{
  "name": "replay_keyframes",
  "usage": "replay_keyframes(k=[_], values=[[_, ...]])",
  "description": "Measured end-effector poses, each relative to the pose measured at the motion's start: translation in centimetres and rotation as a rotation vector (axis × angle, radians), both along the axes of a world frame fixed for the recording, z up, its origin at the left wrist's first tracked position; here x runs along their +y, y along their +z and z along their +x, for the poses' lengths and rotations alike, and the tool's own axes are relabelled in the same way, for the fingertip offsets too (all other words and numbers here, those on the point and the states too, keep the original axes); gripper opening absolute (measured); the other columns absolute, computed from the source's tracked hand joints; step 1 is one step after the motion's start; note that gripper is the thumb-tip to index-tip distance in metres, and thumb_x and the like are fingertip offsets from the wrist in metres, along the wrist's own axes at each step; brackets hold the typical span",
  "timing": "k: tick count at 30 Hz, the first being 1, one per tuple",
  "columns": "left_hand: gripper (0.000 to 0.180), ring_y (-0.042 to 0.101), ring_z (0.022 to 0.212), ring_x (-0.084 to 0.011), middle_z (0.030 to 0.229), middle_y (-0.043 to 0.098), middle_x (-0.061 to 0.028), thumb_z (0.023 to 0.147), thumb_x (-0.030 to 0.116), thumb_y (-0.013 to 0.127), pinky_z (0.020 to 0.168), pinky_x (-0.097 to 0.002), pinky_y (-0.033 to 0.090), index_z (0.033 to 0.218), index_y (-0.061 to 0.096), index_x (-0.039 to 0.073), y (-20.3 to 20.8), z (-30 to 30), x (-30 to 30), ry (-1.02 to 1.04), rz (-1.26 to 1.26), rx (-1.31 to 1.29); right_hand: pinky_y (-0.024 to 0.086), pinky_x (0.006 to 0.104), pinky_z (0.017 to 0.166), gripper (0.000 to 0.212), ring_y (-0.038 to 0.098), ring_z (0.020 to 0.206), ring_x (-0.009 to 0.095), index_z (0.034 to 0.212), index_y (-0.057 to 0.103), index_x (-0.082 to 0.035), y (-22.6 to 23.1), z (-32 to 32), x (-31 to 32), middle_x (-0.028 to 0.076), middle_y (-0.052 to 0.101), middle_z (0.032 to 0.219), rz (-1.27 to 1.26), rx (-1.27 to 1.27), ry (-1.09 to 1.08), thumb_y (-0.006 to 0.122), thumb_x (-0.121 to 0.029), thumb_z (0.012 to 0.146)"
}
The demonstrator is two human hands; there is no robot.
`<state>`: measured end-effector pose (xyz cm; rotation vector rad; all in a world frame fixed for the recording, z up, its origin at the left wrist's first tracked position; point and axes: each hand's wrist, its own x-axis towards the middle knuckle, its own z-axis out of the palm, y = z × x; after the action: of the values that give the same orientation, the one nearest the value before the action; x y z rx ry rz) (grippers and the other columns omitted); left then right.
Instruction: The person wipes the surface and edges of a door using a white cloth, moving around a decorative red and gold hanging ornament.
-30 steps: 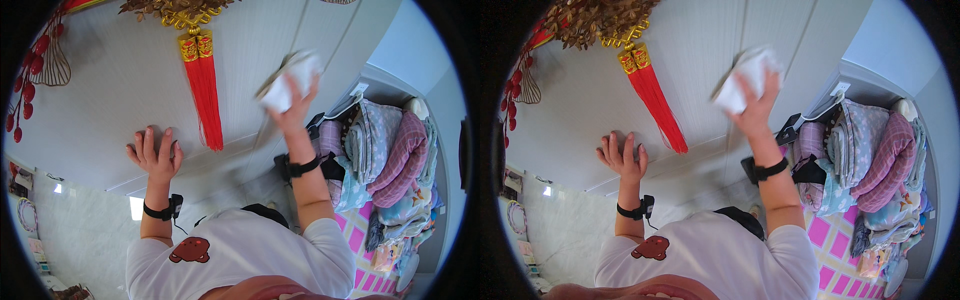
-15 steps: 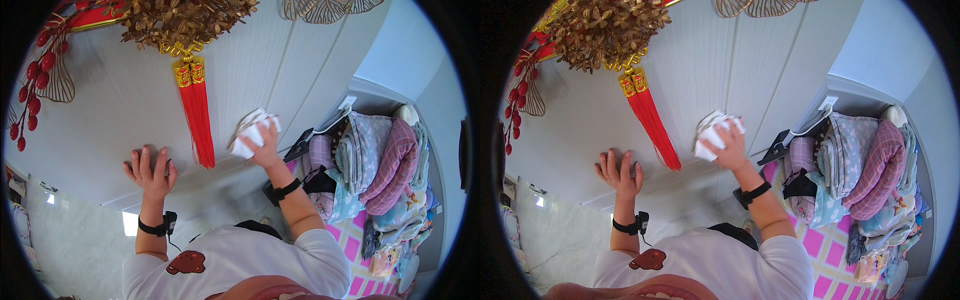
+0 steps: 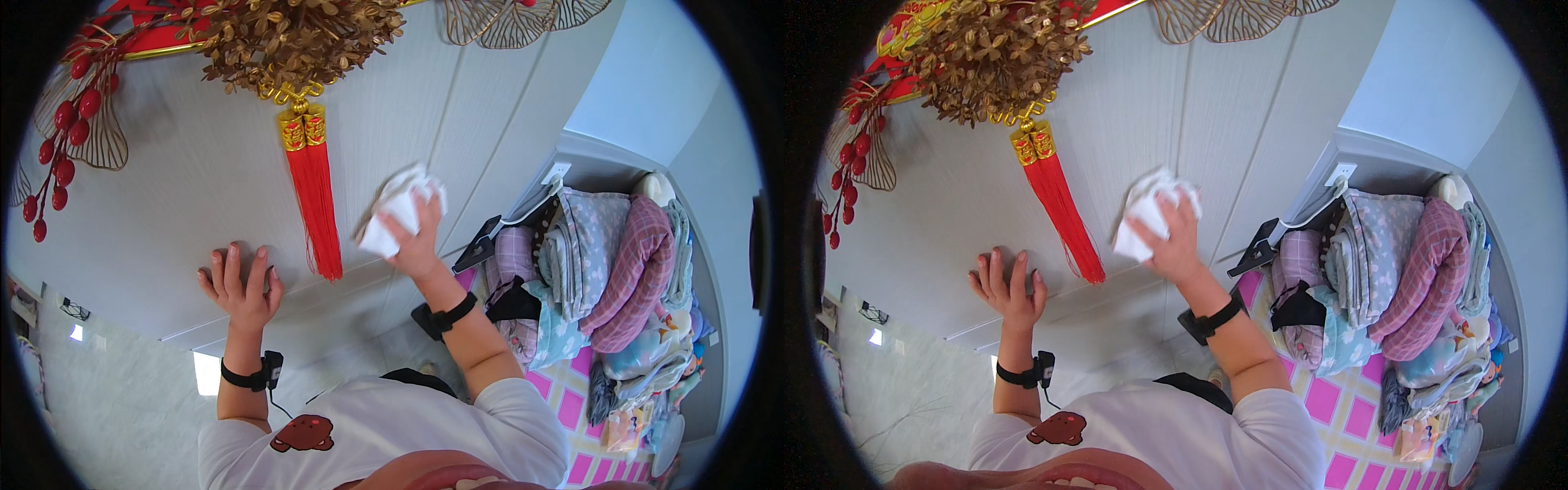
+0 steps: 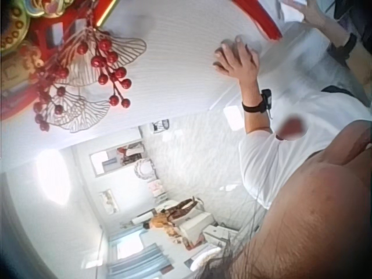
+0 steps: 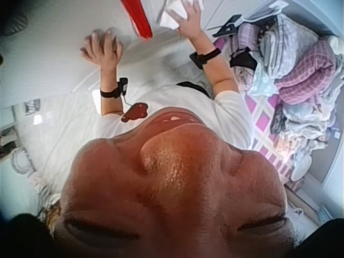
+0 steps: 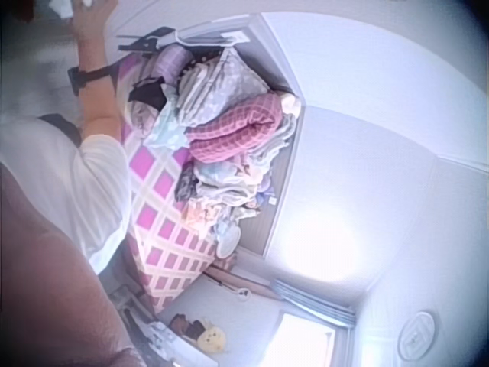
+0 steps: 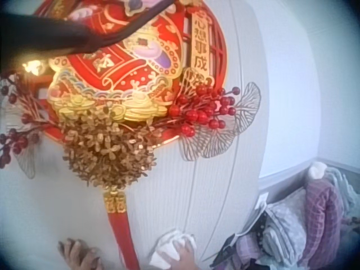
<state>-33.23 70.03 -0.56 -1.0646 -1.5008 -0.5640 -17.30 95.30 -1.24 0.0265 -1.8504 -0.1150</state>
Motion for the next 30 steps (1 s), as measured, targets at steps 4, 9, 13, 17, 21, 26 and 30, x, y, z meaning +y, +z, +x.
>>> replay_keyframes(k=[4, 9, 13, 17, 21, 26, 30], values=[[0.038, 0.030, 0.136, -0.0354, 0.140, 0.042, -0.0157, 0.081, 0.023, 0.059, 0.112, -0.0498, 0.009, 0.117, 0.062, 0.014, 0.0, 0.0, -0.3, 0.010, -0.006, -0.002, 0.023, 0.0619, 0.106, 0.050, 0.027, 0.131, 0.046, 0.114, 0.065, -0.028, -3.8, 1.7, 2.5, 0.014, 0.032, 0.143, 0.089, -0.060, -0.098, 0.073, -0.034, 0.065], [0.036, 0.035, 0.133, -0.0332, 0.137, 0.046, -0.0130, 0.081, 0.025, 0.058, 0.113, -0.0493, 0.008, 0.115, 0.065, 0.018, -0.3, -0.1, -0.2, 0.012, 0.023, -0.008, 0.020, 0.0565, 0.108, 0.069, 0.022, 0.133, 0.048, 0.133, 0.044, -0.008, 4.9, 3.0, 5.9, 0.030, 0.027, 0.139, -0.398, 0.274, -0.101, 0.067, -0.024, 0.070], [0.037, 0.032, 0.134, -0.0360, 0.139, 0.043, -0.0165, 0.081, 0.022, 0.059, 0.112, -0.0500, 0.009, 0.117, 0.062, 0.013, -0.1, 0.1, -0.3, -0.001, -0.008, 0.005, 0.018, 0.0534, 0.109, 0.069, 0.024, 0.131, 0.045, 0.132, 0.044, -0.005, 12.1, 1.7, 4.7, 0.028, 0.030, 0.139, -0.415, 0.399, -0.016, 0.064, -0.021, 0.068], [0.037, 0.032, 0.134, -0.0360, 0.139, 0.043, -0.0167, 0.081, 0.023, 0.059, 0.112, -0.0503, 0.009, 0.117, 0.062, 0.013, -0.1, 0.0, -0.3, 0.006, 0.002, 0.000, 0.020, 0.0580, 0.108, 0.073, 0.022, 0.134, 0.047, 0.131, 0.050, -0.015, 10.1, 0.2, 0.2, 0.025, 0.033, 0.140, -0.198, 0.178, -0.012, 0.073, -0.023, 0.062], [0.037, 0.032, 0.134, -0.0363, 0.139, 0.043, -0.0166, 0.081, 0.023, 0.059, 0.112, -0.0508, 0.009, 0.117, 0.062, 0.014, 0.1, 0.1, -0.1, 0.003, -0.006, 0.005, 0.020, 0.0607, 0.107, 0.073, 0.026, 0.132, 0.048, 0.130, 0.051, -0.018, 2.7, 0.6, 1.3, 0.021, 0.033, 0.142, 0.067, 0.072, -0.019, 0.075, -0.029, 0.061], [0.037, 0.032, 0.134, -0.0361, 0.138, 0.044, -0.0162, 0.081, 0.023, 0.059, 0.112, -0.0508, 0.009, 0.117, 0.062, 0.015, -0.3, -0.2, -0.4, 0.009, -0.001, 0.008, 0.020, 0.0588, 0.107, 0.066, 0.024, 0.132, 0.047, 0.130, 0.047, -0.012, 4.5, 2.3, 4.1, 0.017, 0.037, 0.139, -0.205, 0.207, -0.075, 0.068, -0.020, 0.068], [0.036, 0.032, 0.134, -0.0358, 0.138, 0.044, -0.0160, 0.081, 0.023, 0.059, 0.112, -0.0498, 0.010, 0.117, 0.063, 0.015, -0.2, 0.0, -0.1, 0.000, 0.000, 0.003, 0.017, 0.0547, 0.109, 0.065, 0.021, 0.133, 0.046, 0.132, 0.042, -0.005, 11.8, 1.8, 5.8, 0.024, 0.039, 0.133, -0.446, 0.485, 0.025, 0.060, -0.014, 0.070]])
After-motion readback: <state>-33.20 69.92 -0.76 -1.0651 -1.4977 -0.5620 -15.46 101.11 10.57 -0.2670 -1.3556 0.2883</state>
